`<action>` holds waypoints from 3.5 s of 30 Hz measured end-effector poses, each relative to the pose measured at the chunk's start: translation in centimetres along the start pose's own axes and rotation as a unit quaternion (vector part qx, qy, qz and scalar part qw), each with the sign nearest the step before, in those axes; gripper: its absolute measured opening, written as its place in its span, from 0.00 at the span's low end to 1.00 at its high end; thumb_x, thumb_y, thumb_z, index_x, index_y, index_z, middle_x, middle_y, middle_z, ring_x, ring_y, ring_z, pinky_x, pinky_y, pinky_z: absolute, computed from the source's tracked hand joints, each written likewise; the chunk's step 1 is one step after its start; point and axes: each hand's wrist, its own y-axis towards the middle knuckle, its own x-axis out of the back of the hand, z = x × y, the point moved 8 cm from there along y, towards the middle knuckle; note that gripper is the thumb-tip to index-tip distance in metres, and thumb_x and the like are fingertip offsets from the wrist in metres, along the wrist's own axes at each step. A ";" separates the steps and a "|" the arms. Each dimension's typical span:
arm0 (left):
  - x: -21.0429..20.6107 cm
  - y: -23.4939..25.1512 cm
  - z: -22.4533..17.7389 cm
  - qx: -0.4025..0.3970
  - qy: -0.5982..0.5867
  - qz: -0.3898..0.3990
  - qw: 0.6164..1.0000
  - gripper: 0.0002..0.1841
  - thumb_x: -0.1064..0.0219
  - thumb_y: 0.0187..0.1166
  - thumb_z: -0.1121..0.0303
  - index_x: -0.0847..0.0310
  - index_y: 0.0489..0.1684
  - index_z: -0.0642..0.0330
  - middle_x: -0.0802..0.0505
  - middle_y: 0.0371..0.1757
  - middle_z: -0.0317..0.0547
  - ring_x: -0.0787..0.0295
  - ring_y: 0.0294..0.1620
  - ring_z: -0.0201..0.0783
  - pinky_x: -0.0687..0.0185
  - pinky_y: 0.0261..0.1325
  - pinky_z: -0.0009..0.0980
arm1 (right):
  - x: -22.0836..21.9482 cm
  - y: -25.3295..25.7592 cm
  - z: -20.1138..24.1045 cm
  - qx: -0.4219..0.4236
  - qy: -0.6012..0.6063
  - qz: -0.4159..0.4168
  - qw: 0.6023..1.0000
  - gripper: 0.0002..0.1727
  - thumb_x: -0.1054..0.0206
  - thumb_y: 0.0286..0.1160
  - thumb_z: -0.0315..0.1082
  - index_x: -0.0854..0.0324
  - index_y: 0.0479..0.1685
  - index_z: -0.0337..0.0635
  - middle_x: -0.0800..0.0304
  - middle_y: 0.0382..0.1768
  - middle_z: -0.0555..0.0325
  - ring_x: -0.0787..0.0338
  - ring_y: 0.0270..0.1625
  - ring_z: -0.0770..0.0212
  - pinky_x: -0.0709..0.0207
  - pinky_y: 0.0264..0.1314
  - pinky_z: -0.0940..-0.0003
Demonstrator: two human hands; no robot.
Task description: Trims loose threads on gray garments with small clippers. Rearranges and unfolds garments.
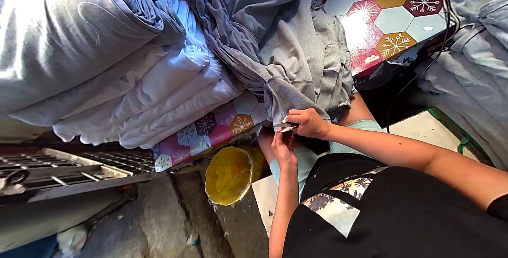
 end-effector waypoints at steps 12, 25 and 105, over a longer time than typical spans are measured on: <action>0.8 -0.6 -0.7 -0.038 -0.005 0.001 0.999 0.06 0.43 0.88 0.78 0.22 0.41 0.68 0.08 0.34 0.46 0.07 0.33 0.33 0.09 0.43 0.26 | 2.2 -3.2 -3.3 -0.285 0.190 0.051 0.938 0.06 0.27 0.75 0.30 0.12 0.31 0.38 0.15 0.22 0.60 0.21 0.24 0.71 0.26 0.30 0.72; 0.2 -1.4 -2.0 -0.172 0.085 0.004 0.981 0.05 0.37 0.80 0.85 0.27 0.41 0.67 0.08 0.26 0.43 0.06 0.29 0.34 0.06 0.39 0.30 | 0.5 -2.5 -1.7 -0.281 0.133 0.074 0.948 0.07 0.25 0.72 0.31 0.10 0.33 0.34 0.10 0.29 0.52 0.14 0.31 0.60 0.21 0.37 0.58; -0.2 -3.9 -4.4 -0.240 0.280 0.168 0.914 0.07 0.43 0.82 0.81 0.19 0.40 0.73 0.08 0.41 0.44 0.08 0.43 0.28 0.10 0.54 0.26 | -3.0 -5.0 -2.8 -0.497 0.443 0.352 0.658 0.30 0.50 0.93 0.53 0.21 0.22 0.46 0.42 0.07 0.74 0.47 0.08 0.81 0.56 0.11 0.84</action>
